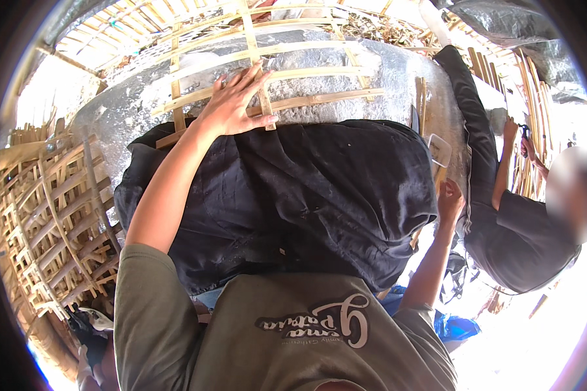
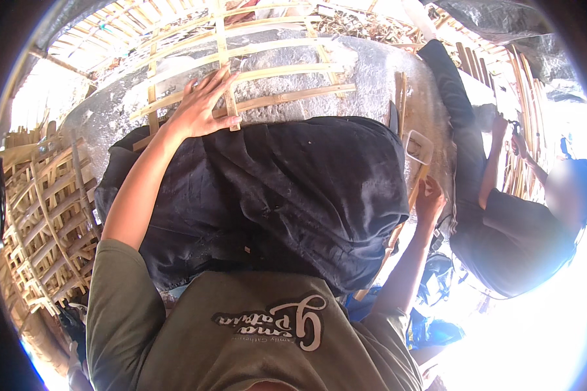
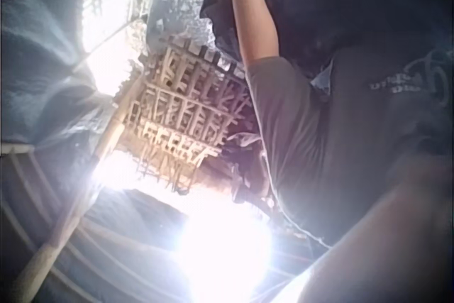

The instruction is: The person places thin wooden slats onto a curved roof frame and secures them with a hammer and nails. They repeatedly position the slats, align them, and hammer nails to fasten them to the underlying structure.

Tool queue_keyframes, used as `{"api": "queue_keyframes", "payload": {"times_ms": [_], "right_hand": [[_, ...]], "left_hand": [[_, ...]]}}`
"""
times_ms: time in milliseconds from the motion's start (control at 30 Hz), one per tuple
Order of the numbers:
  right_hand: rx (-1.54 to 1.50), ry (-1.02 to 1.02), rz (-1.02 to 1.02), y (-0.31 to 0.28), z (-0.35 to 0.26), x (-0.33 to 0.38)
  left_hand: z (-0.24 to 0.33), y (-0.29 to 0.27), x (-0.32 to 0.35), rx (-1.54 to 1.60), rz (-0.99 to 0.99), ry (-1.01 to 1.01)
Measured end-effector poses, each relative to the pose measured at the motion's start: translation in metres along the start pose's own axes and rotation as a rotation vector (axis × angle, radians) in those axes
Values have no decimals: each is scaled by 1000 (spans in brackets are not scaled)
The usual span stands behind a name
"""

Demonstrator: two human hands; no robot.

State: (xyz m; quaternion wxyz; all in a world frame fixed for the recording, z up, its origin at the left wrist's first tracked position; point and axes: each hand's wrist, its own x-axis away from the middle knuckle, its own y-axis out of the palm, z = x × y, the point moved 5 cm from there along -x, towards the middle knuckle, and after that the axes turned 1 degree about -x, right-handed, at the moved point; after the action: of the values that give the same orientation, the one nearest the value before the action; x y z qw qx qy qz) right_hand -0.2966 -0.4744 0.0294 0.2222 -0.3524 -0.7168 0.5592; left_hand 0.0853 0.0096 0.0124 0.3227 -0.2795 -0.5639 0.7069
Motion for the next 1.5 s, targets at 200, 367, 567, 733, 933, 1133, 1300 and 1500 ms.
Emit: {"api": "queue_keyframes", "payload": {"times_ms": [200, 367, 567, 733, 933, 1133, 1300, 1500], "right_hand": [[82, -201, 59, 25, -2, -72], [323, -165, -79, 54, -24, -111], [460, -68, -104, 72, -33, -120], [435, -46, -45, 71, -41, -115], [332, -51, -35, 80, -26, -121], [245, -9, -20, 79, -26, -118], [257, -25, -25, 77, -32, -117], [250, 14, -79, 78, -24, -126]], "left_hand": [[3, -5, -2, 51, -18, 5], [3, -5, -1, 30, -29, -2], [4, -7, -3, 26, -24, 0], [3, -5, -2, 24, -36, -14], [1, -3, -3, 27, -13, 0], [3, -4, -2, -20, 12, 10], [3, -5, -1, -2, 28, 16], [4, -4, -2, 25, -9, -3]]}}
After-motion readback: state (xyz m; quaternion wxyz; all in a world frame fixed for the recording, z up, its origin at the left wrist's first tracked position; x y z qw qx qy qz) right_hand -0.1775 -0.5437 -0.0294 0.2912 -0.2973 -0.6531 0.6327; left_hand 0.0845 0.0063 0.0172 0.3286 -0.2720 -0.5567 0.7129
